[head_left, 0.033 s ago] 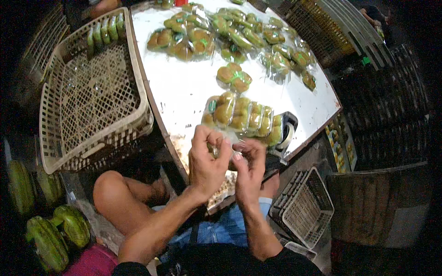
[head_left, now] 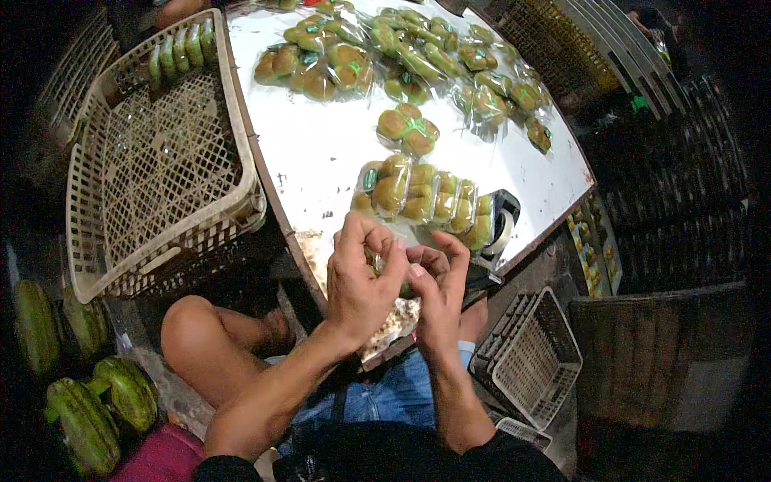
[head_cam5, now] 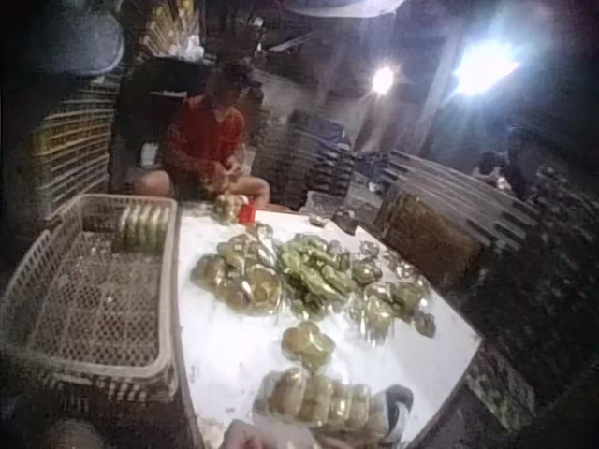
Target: The person places green mangoes into clear plastic bags, seals them with a handheld tape dispenser, and stacks the finished packages into a nearby basket. The person repeats this process for multiple mangoes throughout the clip.
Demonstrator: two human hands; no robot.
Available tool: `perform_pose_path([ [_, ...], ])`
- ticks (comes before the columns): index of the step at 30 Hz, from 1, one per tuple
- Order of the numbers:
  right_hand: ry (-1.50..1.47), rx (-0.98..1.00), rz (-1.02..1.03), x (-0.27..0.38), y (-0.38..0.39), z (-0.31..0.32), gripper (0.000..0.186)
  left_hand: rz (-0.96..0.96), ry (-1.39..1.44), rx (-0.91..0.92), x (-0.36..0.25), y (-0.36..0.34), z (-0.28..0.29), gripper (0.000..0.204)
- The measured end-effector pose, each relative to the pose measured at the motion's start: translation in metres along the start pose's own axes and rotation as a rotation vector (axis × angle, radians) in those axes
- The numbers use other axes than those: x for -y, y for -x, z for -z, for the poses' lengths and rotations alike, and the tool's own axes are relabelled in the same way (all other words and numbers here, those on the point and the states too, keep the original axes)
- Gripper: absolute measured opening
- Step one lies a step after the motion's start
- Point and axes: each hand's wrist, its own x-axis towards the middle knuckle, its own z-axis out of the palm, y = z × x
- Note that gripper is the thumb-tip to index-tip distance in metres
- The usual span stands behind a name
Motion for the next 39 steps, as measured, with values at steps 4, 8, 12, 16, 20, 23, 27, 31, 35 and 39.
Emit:
perform_pose_path([
  [4, -0.247, 0.186, -0.325, 0.011, -0.016, 0.008, 0.059, 0.054, 0.211, 0.289, -0.012, -0.024, 0.014, 0.024],
  [8, -0.412, 0.005, 0.068, 0.008, -0.043, -0.017, 0.040, 0.557, 0.923, 0.200, -0.004, -0.052, 0.031, 0.049],
  [12, 0.250, 0.051, 0.288, 0.021, -0.093, -0.011, 0.040, 0.208, 0.304, 0.066, 0.028, -0.091, 0.044, 0.043],
  [16, 0.867, -0.140, 0.467, 0.024, -0.187, 0.059, 0.043, 0.212, -0.267, 0.217, 0.065, -0.111, 0.033, 0.065],
  [20, 1.051, 0.094, 0.351, -0.022, -0.297, 0.081, 0.049, 0.295, -0.152, 0.188, 0.070, -0.114, 0.029, 0.067],
  [23, 1.265, 0.198, 0.209, -0.044, -0.358, 0.058, 0.055, 0.258, -0.139, 0.036, 0.058, -0.120, 0.041, 0.061],
  [27, 1.062, 0.504, 0.117, -0.009, -0.380, 0.003, 0.052, 0.414, 0.071, -0.103, 0.046, -0.126, 0.049, 0.060],
  [31, 0.972, 0.409, 0.566, 0.057, -0.320, -0.041, 0.041, 0.475, 0.064, -0.261, 0.033, -0.125, 0.056, 0.070],
  [35, 0.765, 0.386, 1.023, 0.084, -0.208, -0.029, 0.034, 0.653, 0.664, -0.062, 0.014, -0.131, 0.077, 0.099],
  [39, 0.637, 0.447, 0.984, 0.083, -0.128, -0.005, 0.038, 0.668, 0.654, 0.253, 0.003, -0.125, 0.064, 0.072],
])
